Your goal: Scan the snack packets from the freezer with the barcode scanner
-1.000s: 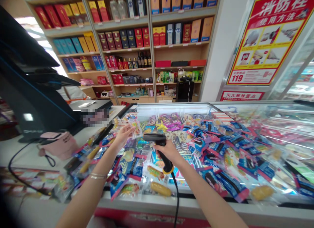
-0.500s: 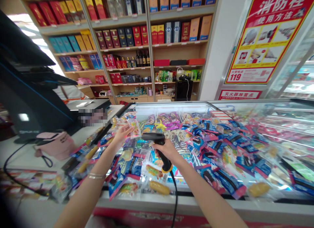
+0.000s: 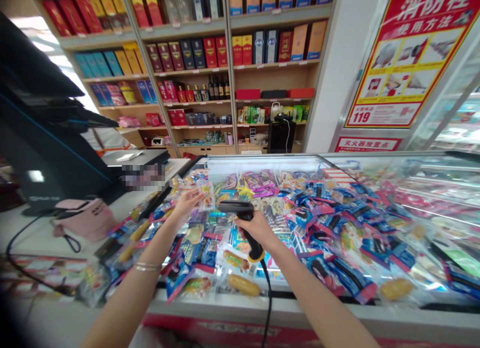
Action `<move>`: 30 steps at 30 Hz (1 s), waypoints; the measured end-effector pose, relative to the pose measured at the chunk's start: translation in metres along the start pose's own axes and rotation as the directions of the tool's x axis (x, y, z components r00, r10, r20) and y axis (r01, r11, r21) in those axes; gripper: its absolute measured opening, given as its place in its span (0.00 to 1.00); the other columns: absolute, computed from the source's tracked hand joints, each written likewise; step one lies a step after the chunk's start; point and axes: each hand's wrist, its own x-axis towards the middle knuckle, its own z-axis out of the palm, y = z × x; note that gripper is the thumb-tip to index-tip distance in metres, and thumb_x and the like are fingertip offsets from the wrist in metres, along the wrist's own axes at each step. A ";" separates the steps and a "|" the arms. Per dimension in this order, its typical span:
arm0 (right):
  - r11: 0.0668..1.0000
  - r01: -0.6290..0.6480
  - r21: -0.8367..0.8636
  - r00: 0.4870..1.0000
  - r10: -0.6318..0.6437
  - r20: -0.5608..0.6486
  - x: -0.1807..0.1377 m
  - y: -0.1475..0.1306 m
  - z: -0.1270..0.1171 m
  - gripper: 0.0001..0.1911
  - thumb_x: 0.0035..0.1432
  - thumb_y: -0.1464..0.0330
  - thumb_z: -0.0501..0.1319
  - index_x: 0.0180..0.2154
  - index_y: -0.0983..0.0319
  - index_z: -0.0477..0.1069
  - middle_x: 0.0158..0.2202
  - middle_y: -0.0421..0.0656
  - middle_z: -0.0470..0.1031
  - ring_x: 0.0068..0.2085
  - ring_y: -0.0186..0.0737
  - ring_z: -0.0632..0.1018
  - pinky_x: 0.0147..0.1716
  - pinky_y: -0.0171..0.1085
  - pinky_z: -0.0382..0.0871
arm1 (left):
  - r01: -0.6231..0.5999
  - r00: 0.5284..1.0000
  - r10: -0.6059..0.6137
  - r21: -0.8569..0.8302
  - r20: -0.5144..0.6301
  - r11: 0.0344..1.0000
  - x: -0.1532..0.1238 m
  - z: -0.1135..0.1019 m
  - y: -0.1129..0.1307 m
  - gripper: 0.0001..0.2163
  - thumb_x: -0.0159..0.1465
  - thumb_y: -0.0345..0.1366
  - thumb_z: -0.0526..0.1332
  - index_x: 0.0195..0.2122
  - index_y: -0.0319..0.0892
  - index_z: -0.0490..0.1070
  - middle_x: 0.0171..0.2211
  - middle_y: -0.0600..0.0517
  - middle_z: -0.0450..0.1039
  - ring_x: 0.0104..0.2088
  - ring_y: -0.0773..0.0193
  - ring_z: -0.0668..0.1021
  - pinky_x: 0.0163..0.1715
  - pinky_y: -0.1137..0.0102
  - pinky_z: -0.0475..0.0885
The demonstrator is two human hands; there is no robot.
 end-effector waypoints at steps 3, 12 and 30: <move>1.000 0.003 -0.013 1.000 -0.003 0.005 0.000 -0.001 0.000 0.12 0.42 0.64 0.66 0.19 0.64 0.66 0.14 0.38 0.67 0.15 0.31 0.67 0.16 0.32 0.62 | 0.001 1.000 -0.001 -0.015 0.001 1.000 0.002 -0.001 -0.002 0.25 0.45 0.48 0.70 0.42 0.40 0.76 0.28 0.50 0.77 0.26 0.65 0.76 0.24 0.75 0.67; 1.000 -0.015 -0.019 1.000 0.015 0.001 -0.001 0.000 0.000 0.12 0.42 0.64 0.67 0.21 0.64 0.67 0.15 0.38 0.67 0.15 0.31 0.67 0.16 0.33 0.63 | -0.029 1.000 0.029 -0.037 0.007 0.999 0.001 -0.001 -0.002 0.21 0.47 0.47 0.70 0.38 0.39 0.77 0.24 0.53 0.74 0.22 0.70 0.73 0.23 0.76 0.66; 1.000 -0.013 -0.005 1.000 0.013 -0.020 -0.005 -0.006 0.002 0.13 0.41 0.63 0.67 0.24 0.65 0.69 0.16 0.39 0.69 0.15 0.32 0.68 0.16 0.33 0.62 | -0.062 0.994 0.058 -0.050 -0.088 0.997 -0.002 0.004 0.005 0.24 0.49 0.51 0.67 0.42 0.39 0.75 0.36 0.47 0.78 0.30 0.64 0.78 0.27 0.74 0.70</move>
